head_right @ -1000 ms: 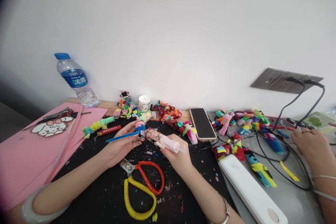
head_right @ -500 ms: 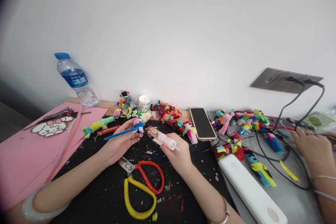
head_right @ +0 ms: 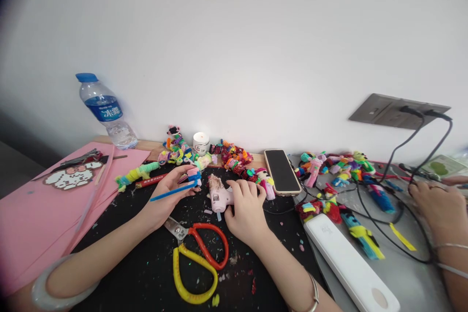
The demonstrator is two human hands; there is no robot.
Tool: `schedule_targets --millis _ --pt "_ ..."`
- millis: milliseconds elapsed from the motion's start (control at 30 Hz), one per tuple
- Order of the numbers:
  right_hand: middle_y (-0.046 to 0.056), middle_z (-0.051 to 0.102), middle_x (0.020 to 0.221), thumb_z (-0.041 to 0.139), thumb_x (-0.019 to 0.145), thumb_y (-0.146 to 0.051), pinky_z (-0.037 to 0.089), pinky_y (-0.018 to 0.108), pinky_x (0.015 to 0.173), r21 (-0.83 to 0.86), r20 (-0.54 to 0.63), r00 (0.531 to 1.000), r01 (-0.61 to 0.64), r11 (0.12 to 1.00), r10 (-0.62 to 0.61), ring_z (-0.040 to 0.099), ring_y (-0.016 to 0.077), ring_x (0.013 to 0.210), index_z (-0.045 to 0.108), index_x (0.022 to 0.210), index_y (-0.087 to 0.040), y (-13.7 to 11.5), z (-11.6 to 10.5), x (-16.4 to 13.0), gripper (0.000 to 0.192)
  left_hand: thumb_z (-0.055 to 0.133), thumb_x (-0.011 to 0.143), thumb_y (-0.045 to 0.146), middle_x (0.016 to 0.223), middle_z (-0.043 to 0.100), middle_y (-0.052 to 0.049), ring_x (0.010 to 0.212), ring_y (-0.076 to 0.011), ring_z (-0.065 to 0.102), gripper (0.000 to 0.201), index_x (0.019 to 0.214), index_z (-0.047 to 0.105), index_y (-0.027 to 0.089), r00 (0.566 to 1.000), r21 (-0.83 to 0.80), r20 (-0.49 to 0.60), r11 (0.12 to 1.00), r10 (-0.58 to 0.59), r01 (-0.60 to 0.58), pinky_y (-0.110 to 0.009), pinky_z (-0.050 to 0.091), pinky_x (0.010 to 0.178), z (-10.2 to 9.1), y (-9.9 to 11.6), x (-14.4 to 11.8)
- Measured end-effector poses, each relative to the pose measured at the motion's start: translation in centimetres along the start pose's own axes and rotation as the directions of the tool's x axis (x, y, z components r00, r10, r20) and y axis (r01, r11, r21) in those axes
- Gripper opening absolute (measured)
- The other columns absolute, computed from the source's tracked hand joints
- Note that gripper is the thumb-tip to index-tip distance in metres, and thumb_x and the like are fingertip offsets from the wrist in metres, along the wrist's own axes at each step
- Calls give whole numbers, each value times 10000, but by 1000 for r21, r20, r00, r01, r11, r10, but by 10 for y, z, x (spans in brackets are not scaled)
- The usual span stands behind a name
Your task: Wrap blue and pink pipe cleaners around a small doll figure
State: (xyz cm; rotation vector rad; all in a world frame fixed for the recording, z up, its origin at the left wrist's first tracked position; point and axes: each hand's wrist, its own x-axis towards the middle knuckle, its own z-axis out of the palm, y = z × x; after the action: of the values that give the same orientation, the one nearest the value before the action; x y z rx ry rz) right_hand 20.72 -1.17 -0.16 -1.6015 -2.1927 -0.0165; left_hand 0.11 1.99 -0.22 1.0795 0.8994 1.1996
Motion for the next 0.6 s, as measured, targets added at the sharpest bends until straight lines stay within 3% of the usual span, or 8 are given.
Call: schedule_targets --millis 67,167,333,467,600 --pt "88 520 1162 507 650 -127 215 473 969 51 -20 998 68 996 -67 414 291 1103 493 1170 -205 -4 -6 0 526 670 729 226 1052 590 -54 772 -161 640 377 1086 550 212 999 28 20 999 35 -35 -243 506 674 0 -2 0" --pt "98 498 1168 514 703 -152 257 444 967 150 -70 979 202 968 -193 418 270 1101 483 1177 -189 -9 -13 -3 476 670 731 220 1051 596 -56 795 -157 620 337 1056 583 203 995 72 79 995 66 -72 -252 497 731 2 -2 -2" --pt "76 548 1058 530 805 -209 312 416 901 225 -71 924 383 896 -377 486 229 988 502 1185 -226 -17 -12 -10 381 617 764 175 1120 535 -80 914 -192 592 275 1038 606 191 958 151 265 977 109 -153 -285 497 793 6 -5 -9" --pt "49 578 946 563 822 -202 322 383 833 261 -104 908 418 870 -405 496 195 886 556 1048 -210 -21 -7 -13 226 557 785 121 1147 512 -88 978 -200 560 279 1055 586 186 922 227 360 945 143 -235 -301 498 806 7 -7 -11" --pt "30 560 863 569 804 -150 323 362 788 301 -144 914 405 863 -379 489 167 821 543 874 -187 -20 -6 -12 84 535 789 101 1151 506 -87 928 -176 565 284 1057 578 186 913 277 393 933 107 -228 -282 503 767 7 -8 -12"
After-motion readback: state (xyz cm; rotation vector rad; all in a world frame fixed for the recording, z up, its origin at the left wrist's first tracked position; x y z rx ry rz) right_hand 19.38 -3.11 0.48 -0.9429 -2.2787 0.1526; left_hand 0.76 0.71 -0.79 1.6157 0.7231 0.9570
